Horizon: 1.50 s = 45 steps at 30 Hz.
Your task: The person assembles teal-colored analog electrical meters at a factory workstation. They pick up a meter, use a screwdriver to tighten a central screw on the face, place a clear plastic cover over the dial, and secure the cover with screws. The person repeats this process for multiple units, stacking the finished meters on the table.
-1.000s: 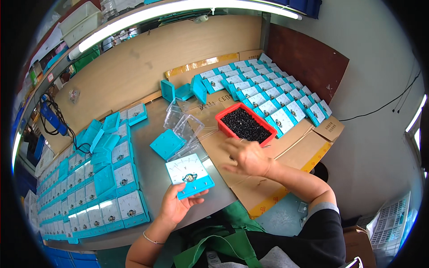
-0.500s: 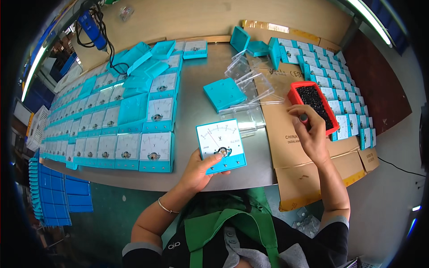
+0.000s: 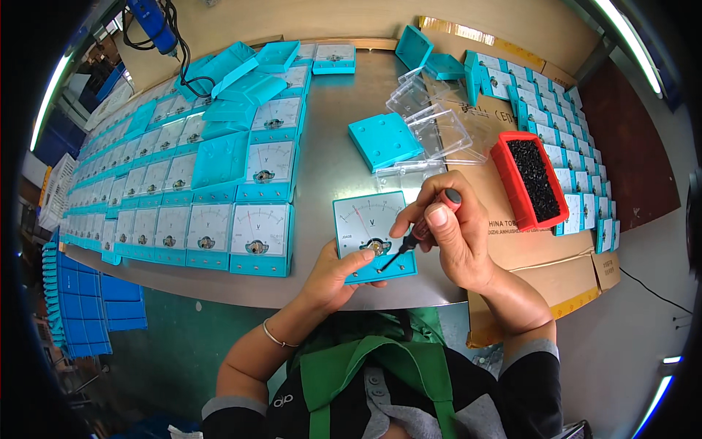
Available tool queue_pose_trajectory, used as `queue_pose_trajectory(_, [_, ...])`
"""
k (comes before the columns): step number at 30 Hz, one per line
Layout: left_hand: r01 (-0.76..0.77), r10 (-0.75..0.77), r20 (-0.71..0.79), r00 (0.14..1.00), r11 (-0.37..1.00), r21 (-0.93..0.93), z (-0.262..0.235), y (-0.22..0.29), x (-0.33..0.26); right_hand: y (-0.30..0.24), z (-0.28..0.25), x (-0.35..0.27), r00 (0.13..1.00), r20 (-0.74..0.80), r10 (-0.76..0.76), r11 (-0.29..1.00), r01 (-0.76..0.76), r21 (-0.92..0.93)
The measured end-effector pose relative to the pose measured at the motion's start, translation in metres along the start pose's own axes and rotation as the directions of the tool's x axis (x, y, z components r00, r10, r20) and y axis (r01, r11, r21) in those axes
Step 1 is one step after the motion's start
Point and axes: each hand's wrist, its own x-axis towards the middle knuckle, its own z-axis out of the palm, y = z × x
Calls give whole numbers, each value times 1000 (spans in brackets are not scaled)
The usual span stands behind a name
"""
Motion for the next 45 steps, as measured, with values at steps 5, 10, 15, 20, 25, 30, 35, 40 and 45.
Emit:
queue_pose_trajectory(5, [-5,5,-4,1000,1000,9,-2,-1,0,7,-3,-5,998,-67,22,1000,-22,11])
queue_pose_trajectory(10, [-28,28,0,1000,1000,7,5,2,-3,9,-3,-10,991,-123,62,997,-66,-33])
queue_pose_trajectory(15, [-57,57,-2,998,992,112,8,0,-7,14,-8,-12,999,-37,-11,996,8,-86])
queue_pose_trajectory(20, [-281,253,130,959,773,568,10,2,-15,7,-19,6,955,13,296,950,-296,97])
queue_pose_trajectory(25, [-505,558,274,783,312,805,-4,8,-20,8,-30,0,984,-172,54,991,-32,126])
queue_pose_trajectory(30, [-594,343,616,709,-180,784,-12,9,-22,46,-64,6,990,-129,-57,854,-18,-521])
queue_pose_trajectory(35, [-508,436,440,785,48,860,-10,9,-26,78,-42,-10,973,213,-91,445,231,-865])
queue_pose_trajectory(40, [-549,346,487,802,104,829,-16,11,-33,54,-39,-5,975,187,-123,544,224,-809])
queue_pose_trajectory(45, [-571,127,559,820,257,779,-12,18,-32,17,-44,33,910,299,287,699,14,-715])
